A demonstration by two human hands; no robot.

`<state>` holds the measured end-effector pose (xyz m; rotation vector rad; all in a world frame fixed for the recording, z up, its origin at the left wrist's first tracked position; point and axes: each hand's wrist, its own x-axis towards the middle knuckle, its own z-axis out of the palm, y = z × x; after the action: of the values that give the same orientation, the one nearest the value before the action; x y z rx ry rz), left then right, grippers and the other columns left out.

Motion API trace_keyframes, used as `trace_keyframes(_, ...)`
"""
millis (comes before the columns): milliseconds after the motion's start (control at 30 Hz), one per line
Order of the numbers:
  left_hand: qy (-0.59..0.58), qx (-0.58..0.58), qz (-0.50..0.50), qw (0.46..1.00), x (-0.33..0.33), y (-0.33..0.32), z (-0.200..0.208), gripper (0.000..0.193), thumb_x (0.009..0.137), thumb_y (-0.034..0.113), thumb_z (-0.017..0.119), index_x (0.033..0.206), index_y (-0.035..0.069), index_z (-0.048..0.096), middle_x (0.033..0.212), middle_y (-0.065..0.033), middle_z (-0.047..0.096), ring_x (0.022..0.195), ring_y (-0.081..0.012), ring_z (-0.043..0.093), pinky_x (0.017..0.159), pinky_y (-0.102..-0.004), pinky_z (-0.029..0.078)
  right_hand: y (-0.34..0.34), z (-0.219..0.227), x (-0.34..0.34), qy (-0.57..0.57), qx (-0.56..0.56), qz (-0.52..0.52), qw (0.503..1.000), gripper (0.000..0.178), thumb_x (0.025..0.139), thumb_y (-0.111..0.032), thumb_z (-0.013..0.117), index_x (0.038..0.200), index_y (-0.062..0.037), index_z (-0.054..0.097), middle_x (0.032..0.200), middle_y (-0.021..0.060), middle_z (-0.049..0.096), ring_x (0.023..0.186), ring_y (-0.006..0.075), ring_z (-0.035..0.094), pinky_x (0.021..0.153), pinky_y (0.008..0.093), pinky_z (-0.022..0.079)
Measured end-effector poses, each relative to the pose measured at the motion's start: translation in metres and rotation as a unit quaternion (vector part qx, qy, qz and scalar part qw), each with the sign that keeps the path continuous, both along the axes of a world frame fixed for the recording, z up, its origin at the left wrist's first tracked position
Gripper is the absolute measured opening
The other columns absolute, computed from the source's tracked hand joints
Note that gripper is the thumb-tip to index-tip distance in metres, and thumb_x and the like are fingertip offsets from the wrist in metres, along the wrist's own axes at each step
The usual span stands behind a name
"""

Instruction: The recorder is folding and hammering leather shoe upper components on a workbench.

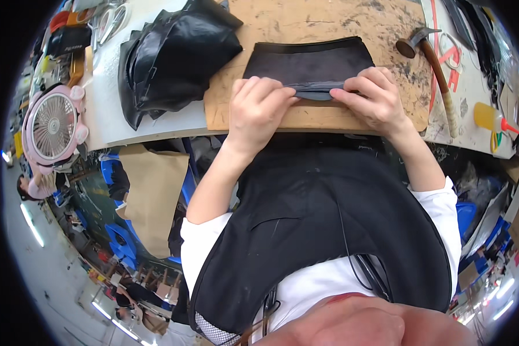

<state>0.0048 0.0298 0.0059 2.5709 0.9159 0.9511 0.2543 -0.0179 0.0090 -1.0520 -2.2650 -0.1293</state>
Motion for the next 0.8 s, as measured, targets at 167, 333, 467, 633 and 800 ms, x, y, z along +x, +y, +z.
trace_keyframes(167, 0.004, -0.136, 0.073, 0.988, 0.008, -0.005, 0.008, 0.013, 0.077, 0.016, 0.078, 0.077, 0.006, 0.069, 0.070, -0.0030, 0.059, 0.068, -0.0211, 0.056, 0.067, -0.0329, 0.040, -0.004, 0.007, -0.019, 0.076, -0.191, -0.123, 0.971, 0.014, 0.078, -0.019, 0.075, 0.073, -0.0107, 0.065, 0.075, 0.0000, 0.058, 0.072, 0.0208, 0.054, 0.068, 0.0347, 0.042)
trace_keyframes(333, 0.057, -0.157, 0.090, 0.982, 0.015, -0.004, 0.014, 0.016, 0.077, 0.017, 0.077, 0.072, 0.008, 0.065, 0.069, -0.0028, 0.056, 0.069, -0.0220, 0.056, 0.067, -0.0353, 0.040, 0.006, 0.022, -0.020, 0.047, -0.265, -0.136, 0.953, 0.014, 0.079, -0.019, 0.073, 0.074, -0.0088, 0.065, 0.073, 0.0031, 0.061, 0.075, 0.0241, 0.058, 0.071, 0.0364, 0.044)
trace_keyframes(467, 0.076, -0.170, 0.088, 0.978, 0.014, -0.002, 0.010, 0.021, 0.075, 0.021, 0.079, 0.070, 0.010, 0.061, 0.070, -0.0016, 0.055, 0.069, -0.0227, 0.055, 0.068, -0.0371, 0.038, 0.014, 0.032, -0.022, -0.032, -0.312, -0.126, 0.941, 0.016, 0.081, -0.020, 0.070, 0.076, -0.0060, 0.065, 0.075, 0.0074, 0.065, 0.078, 0.0277, 0.063, 0.073, 0.0382, 0.048)
trace_keyframes(633, 0.114, -0.068, 0.129, 0.983, 0.029, -0.009, 0.007, 0.032, 0.072, 0.031, 0.081, 0.068, 0.011, 0.055, 0.068, -0.0014, 0.053, 0.068, -0.0232, 0.054, 0.067, -0.0377, 0.037, 0.020, 0.039, -0.022, -0.071, -0.334, -0.131, 0.931, 0.023, 0.081, -0.026, 0.071, 0.079, -0.0034, 0.064, 0.076, 0.0117, 0.066, 0.079, 0.0309, 0.066, 0.069, 0.0408, 0.053)
trace_keyframes(800, 0.082, -0.040, 0.138, 0.986, 0.022, -0.008, 0.000, 0.036, 0.071, 0.033, 0.080, 0.065, 0.012, 0.052, 0.069, -0.0016, 0.051, 0.067, -0.0228, 0.052, 0.067, -0.0378, 0.035, 0.016, 0.039, -0.016, -0.105, -0.329, -0.156, 0.925, 0.030, 0.081, -0.031, 0.071, 0.082, -0.0023, 0.063, 0.074, 0.0136, 0.066, 0.078, 0.0309, 0.067, 0.066, 0.0406, 0.054)
